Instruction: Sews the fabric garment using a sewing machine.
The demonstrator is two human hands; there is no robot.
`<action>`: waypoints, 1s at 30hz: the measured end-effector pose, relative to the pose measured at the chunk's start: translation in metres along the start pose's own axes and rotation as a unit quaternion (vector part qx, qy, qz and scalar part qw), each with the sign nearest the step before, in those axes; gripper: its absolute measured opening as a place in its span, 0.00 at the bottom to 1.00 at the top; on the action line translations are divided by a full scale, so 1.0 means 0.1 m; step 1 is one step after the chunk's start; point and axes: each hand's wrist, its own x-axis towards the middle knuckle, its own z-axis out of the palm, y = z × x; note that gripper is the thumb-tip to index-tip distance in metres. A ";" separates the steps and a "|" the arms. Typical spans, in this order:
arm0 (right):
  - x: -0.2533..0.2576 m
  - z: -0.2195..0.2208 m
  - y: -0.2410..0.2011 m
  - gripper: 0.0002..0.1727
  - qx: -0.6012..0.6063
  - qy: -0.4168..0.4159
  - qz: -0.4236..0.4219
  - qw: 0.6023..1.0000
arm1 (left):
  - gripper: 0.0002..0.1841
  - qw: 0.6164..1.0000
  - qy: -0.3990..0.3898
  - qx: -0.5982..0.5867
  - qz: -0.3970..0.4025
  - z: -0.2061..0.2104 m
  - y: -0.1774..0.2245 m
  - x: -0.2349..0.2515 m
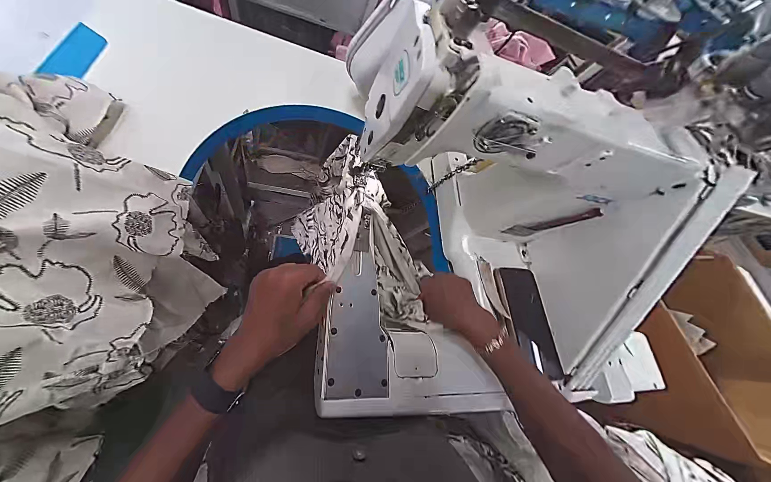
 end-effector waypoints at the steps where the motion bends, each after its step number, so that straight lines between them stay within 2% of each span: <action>1: -0.01 -0.08 0.04 0.14 -0.001 0.031 0.004 1.000 | 0.19 1.000 0.012 0.006 0.001 -0.03 -0.01 0.01; 2: -0.09 -0.25 0.07 0.12 0.014 0.122 -0.028 0.992 | 0.19 0.999 0.035 0.016 0.002 -0.07 -0.04 0.06; 3: -0.17 -0.28 0.11 0.10 0.047 0.230 -0.089 0.968 | 0.19 0.999 0.041 0.022 -0.004 -0.11 -0.06 0.06; 4: -0.23 -0.16 0.17 0.09 0.077 0.276 -0.136 0.948 | 0.18 0.999 0.025 0.015 -0.016 -0.09 -0.04 -0.03; 5: -0.18 -0.10 0.20 0.11 0.093 0.256 -0.155 0.950 | 0.17 1.000 0.015 0.012 -0.023 -0.08 -0.06 -0.04; 6: -0.10 -0.09 0.19 0.13 0.089 0.181 -0.129 0.971 | 0.16 1.000 0.008 0.009 -0.029 -0.05 -0.08 -0.02; 7: -0.06 -0.05 0.13 0.15 0.052 0.113 -0.066 0.990 | 0.15 0.999 0.003 0.008 -0.034 -0.02 -0.10 -0.03; 8: -0.13 0.01 0.10 0.14 0.036 0.116 -0.028 0.992 | 0.15 0.999 0.006 0.001 -0.038 0.01 -0.09 -0.05; 9: -0.30 -0.03 0.08 0.13 0.019 0.186 -0.028 0.982 | 0.15 0.999 0.026 -0.007 -0.037 0.05 -0.08 -0.01; 10: -0.53 0.02 0.03 0.11 -0.001 0.301 -0.075 0.951 | 0.15 0.998 0.044 -0.010 -0.033 0.08 -0.05 -0.01; 11: -0.77 0.15 -0.04 0.09 -0.025 0.382 -0.131 0.915 | 0.16 0.998 0.043 -0.019 -0.029 0.13 0.02 -0.08; 12: -0.92 0.25 -0.13 0.08 -0.034 0.407 -0.182 0.894 | 0.15 0.999 0.041 -0.029 -0.018 0.19 0.09 -0.12; 13: -0.93 0.34 -0.21 0.09 -0.038 0.390 -0.219 0.894 | 0.15 0.998 0.039 -0.039 -0.011 0.24 0.15 -0.13; 14: -0.85 0.43 -0.22 0.10 -0.042 0.346 -0.225 0.910 | 0.15 0.998 0.036 -0.051 -0.013 0.29 0.20 -0.14; 15: -0.77 0.44 -0.18 0.11 -0.035 0.287 -0.194 0.938 | 0.15 0.997 0.033 -0.064 -0.019 0.34 0.23 -0.15; 16: -0.74 0.40 -0.13 0.13 -0.035 0.265 -0.157 0.951 | 0.15 0.996 0.034 -0.077 -0.017 0.36 0.25 -0.18; 18: -0.86 0.26 -0.12 0.12 -0.069 0.338 -0.181 0.921 | 0.15 0.994 0.054 -0.091 0.005 0.41 0.26 -0.21; 20: -1.00 0.29 -0.51 0.11 -0.035 0.358 -0.251 0.899 | 0.14 0.992 0.055 -0.108 0.028 0.47 0.30 -0.27; 22: -0.90 0.39 -0.85 0.12 -0.028 0.300 -0.269 0.915 | 0.13 0.992 0.074 -0.095 0.037 0.53 0.29 -0.27; 25: -0.80 0.22 -0.87 0.13 -0.050 0.218 -0.236 0.946 | 0.15 0.986 0.106 -0.127 0.025 0.60 0.15 -0.07; 28: -0.77 0.08 -0.81 0.15 -0.066 0.208 -0.230 0.948 | 0.15 0.985 0.105 -0.134 0.021 0.61 0.12 0.10; 30: -0.74 0.02 -0.80 0.14 -0.050 0.219 -0.226 0.948 | 0.17 0.991 0.072 -0.116 0.012 0.52 0.14 0.15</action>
